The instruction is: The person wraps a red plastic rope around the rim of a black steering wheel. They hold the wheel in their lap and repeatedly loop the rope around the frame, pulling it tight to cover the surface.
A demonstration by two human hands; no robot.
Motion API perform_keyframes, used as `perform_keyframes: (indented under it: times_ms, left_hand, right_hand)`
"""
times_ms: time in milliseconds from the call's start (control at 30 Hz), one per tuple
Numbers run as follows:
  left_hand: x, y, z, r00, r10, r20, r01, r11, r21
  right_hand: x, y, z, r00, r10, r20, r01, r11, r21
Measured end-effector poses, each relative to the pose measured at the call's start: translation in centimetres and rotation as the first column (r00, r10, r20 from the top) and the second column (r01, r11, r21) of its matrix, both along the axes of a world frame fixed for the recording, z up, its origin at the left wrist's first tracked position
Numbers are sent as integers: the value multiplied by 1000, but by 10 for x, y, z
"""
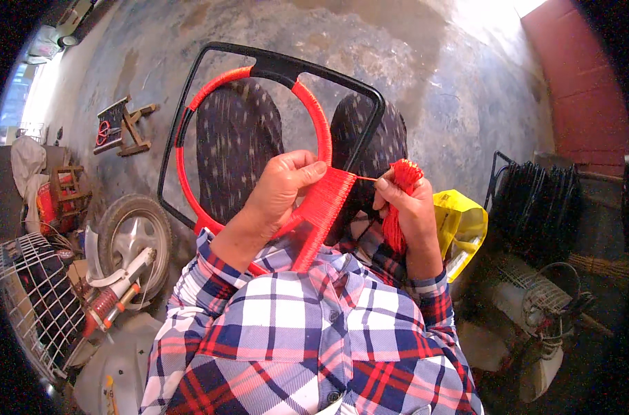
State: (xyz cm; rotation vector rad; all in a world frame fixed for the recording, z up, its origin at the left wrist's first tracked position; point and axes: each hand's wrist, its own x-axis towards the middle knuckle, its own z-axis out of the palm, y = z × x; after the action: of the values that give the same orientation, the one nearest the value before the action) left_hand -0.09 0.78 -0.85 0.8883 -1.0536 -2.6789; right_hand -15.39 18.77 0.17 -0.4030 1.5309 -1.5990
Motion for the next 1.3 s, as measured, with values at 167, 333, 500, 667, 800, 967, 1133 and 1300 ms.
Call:
perform_keyframes:
  times_ms: [167, 333, 500, 667, 800, 967, 1133, 1300]
  left_hand:
    - [-2, 1, 3, 998, 55, 32, -54, 998, -32]
    - [-1, -3, 0, 999, 30, 22, -30, 999, -40]
    - [1, -3, -2, 999, 33, -3, -33, 998, -45]
    - [1, -3, -1, 1000, 28, 6, -28, 999, -15]
    - [-4, 6, 20, 1000, -11, -24, 9, 993, -117]
    - [1, 23, 42, 994, -83, 67, 107, 786, -609]
    - [10, 41, 72, 994, -33, 103, 108, 265, -958]
    - [16, 38, 119, 1000, 11, -25, -26, 46, -999]
  right_hand:
    - [0, -1, 0, 1000, 0, 6, 0, 1000, -20]
    - [-1, -1, 1, 1000, 9, 9, -9, 1000, -3]
    - [0, -2, -1, 1000, 7, 8, -7, 1000, -16]
    - [-1, -1, -4, 998, -41, 57, 43, 998, -43]
    - [-3, 0, -6, 993, -77, 84, 83, 994, -76]
    - [0, 3, -8, 994, -90, 56, 94, 993, -69]
    - [2, 2, 1, 988, -98, 119, 108, 991, -81]
    - [6, -1, 24, 978, 17, 210, 28, 977, -211]
